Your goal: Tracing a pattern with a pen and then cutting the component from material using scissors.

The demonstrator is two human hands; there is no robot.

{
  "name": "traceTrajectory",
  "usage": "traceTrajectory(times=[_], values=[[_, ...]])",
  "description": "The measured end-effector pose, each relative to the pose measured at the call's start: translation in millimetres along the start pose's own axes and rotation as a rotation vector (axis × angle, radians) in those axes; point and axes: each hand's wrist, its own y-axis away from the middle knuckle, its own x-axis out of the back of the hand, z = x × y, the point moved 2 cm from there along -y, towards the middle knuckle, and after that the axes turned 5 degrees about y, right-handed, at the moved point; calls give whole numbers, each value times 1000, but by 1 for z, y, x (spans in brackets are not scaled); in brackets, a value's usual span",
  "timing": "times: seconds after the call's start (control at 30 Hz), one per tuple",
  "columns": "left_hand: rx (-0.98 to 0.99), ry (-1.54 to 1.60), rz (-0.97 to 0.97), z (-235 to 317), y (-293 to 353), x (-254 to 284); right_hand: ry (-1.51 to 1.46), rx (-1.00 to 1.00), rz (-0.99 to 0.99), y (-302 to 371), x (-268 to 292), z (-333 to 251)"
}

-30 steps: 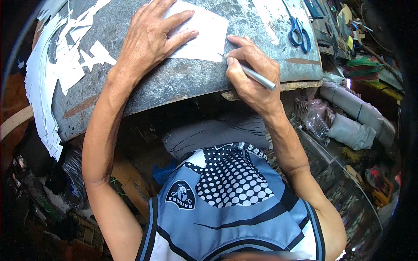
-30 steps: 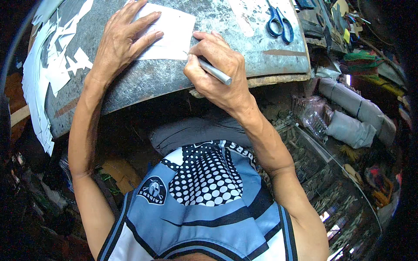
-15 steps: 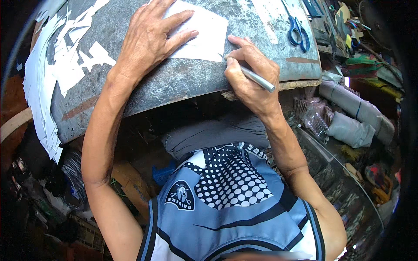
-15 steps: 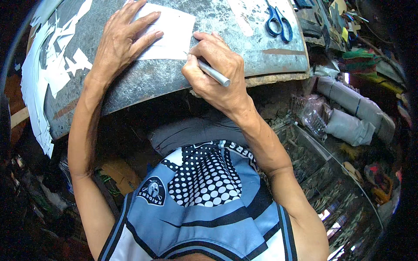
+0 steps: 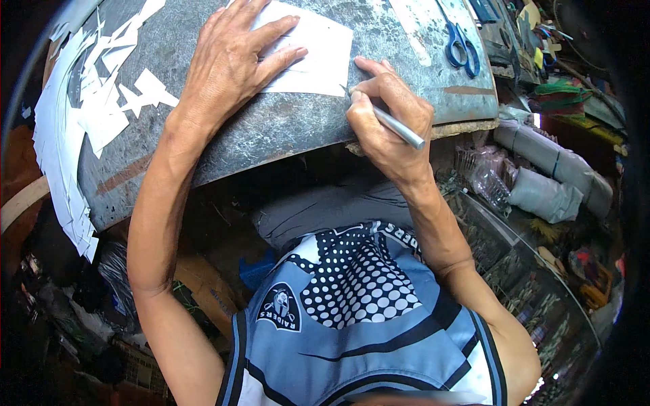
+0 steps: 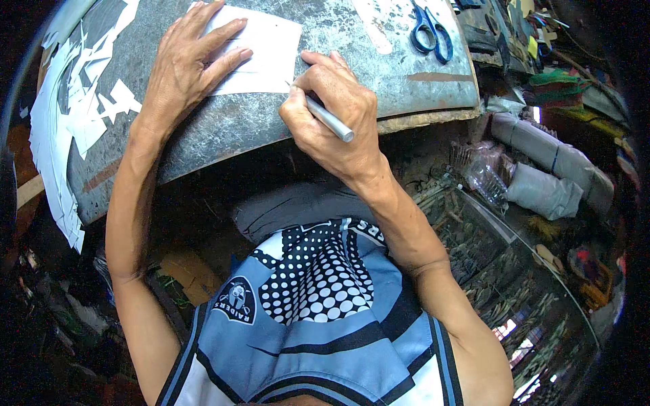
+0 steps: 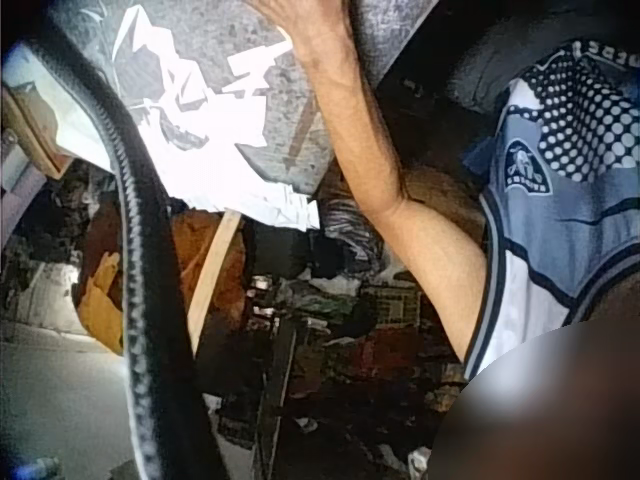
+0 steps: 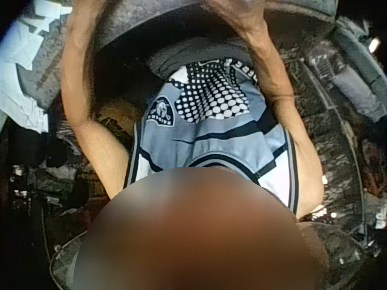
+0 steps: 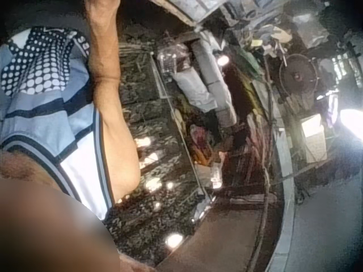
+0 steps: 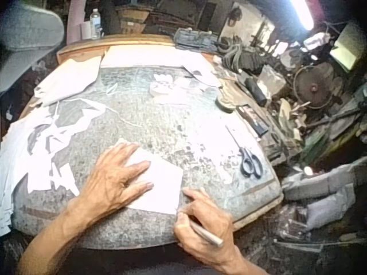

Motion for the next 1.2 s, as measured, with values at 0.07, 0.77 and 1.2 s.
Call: traceTrajectory(times=[0.07, 0.77, 1.2], values=[[-3, -6, 3, 0, 1, 0, 1, -8, 5, 1, 0, -3], [26, 11, 10, -1, 1, -3, 55, -123, 97, 10, -11, -13], [-73, -102, 117, -18, 10, -25, 82, -182, 99, 12, -12, -18]])
